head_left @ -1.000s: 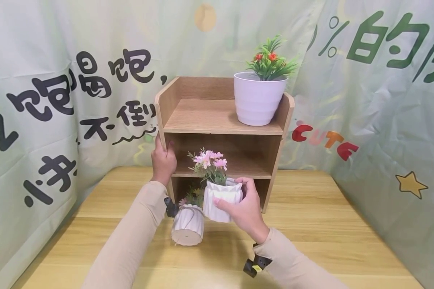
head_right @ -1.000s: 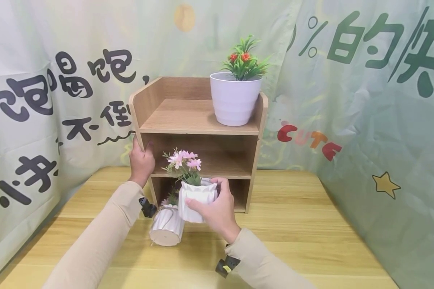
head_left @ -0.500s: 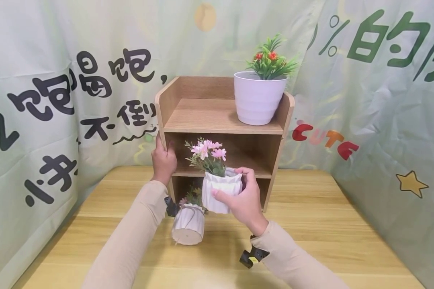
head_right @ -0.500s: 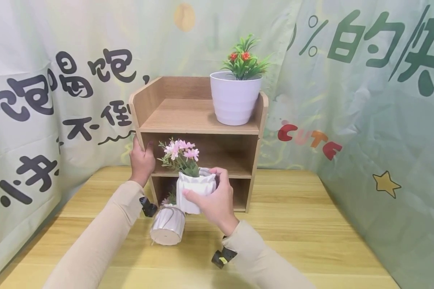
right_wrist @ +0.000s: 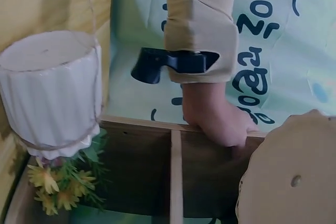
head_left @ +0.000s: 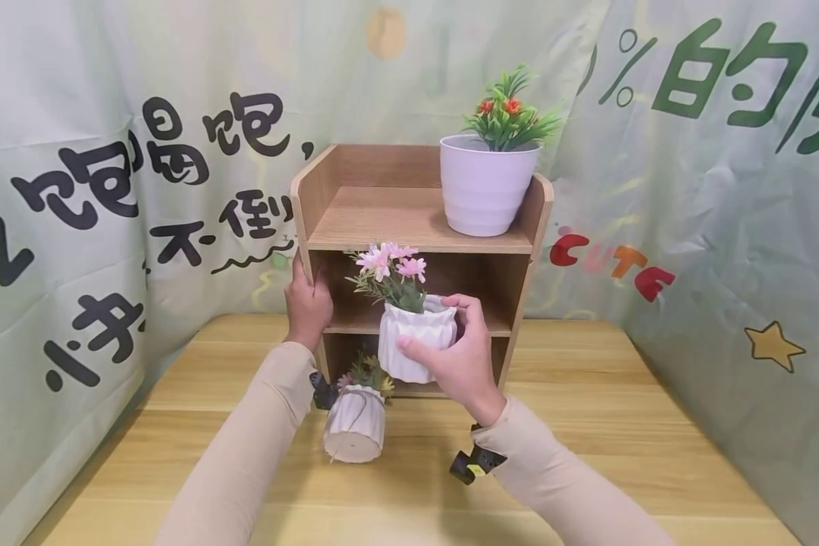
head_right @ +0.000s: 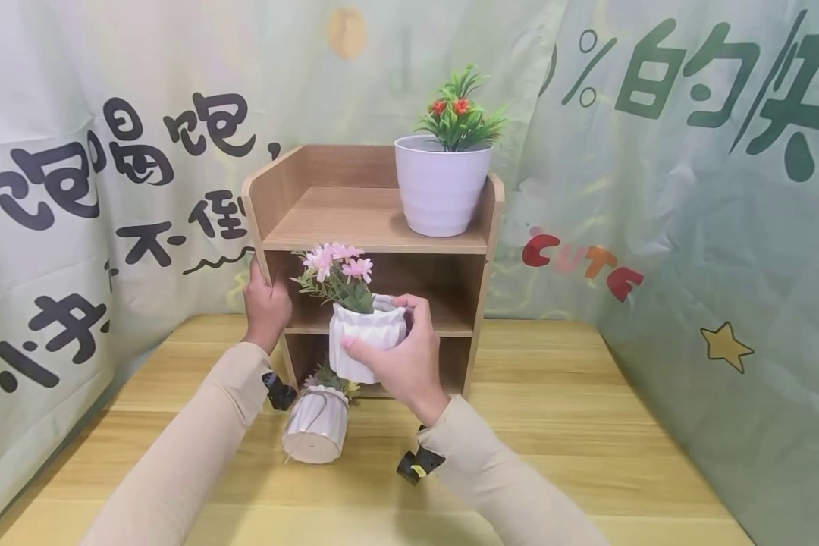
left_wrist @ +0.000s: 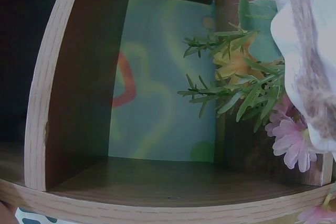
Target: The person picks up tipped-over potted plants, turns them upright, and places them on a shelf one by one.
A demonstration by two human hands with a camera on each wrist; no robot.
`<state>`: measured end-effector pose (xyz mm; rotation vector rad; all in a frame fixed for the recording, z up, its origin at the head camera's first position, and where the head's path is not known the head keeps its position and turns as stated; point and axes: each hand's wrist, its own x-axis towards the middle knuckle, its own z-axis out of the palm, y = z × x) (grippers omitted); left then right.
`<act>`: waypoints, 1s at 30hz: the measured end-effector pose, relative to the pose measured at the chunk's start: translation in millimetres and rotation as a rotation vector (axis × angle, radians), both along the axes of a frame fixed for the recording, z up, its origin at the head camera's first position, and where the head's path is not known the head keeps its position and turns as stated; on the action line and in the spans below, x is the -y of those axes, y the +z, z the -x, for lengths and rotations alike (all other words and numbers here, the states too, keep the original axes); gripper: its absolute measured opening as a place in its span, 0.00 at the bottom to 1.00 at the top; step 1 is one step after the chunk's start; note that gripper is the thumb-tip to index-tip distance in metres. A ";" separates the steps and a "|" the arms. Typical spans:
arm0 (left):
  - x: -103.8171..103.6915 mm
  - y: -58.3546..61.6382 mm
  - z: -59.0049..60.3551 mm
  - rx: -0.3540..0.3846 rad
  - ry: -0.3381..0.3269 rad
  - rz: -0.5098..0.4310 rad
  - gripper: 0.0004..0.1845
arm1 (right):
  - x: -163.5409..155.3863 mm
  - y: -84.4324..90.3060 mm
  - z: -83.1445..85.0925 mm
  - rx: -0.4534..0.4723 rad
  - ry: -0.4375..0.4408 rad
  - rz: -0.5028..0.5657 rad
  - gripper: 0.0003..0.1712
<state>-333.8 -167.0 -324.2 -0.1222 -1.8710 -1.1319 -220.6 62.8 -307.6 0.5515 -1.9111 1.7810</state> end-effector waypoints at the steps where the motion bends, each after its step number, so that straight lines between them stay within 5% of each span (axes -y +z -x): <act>1: 0.2 0.2 0.0 0.001 0.000 -0.002 0.25 | 0.1 1.4 0.9 -0.008 -0.004 0.002 0.40; 30: -1.0 2.5 -4.5 0.062 -0.025 -0.032 0.26 | 2.4 42.0 20.2 -0.189 -0.150 0.010 0.39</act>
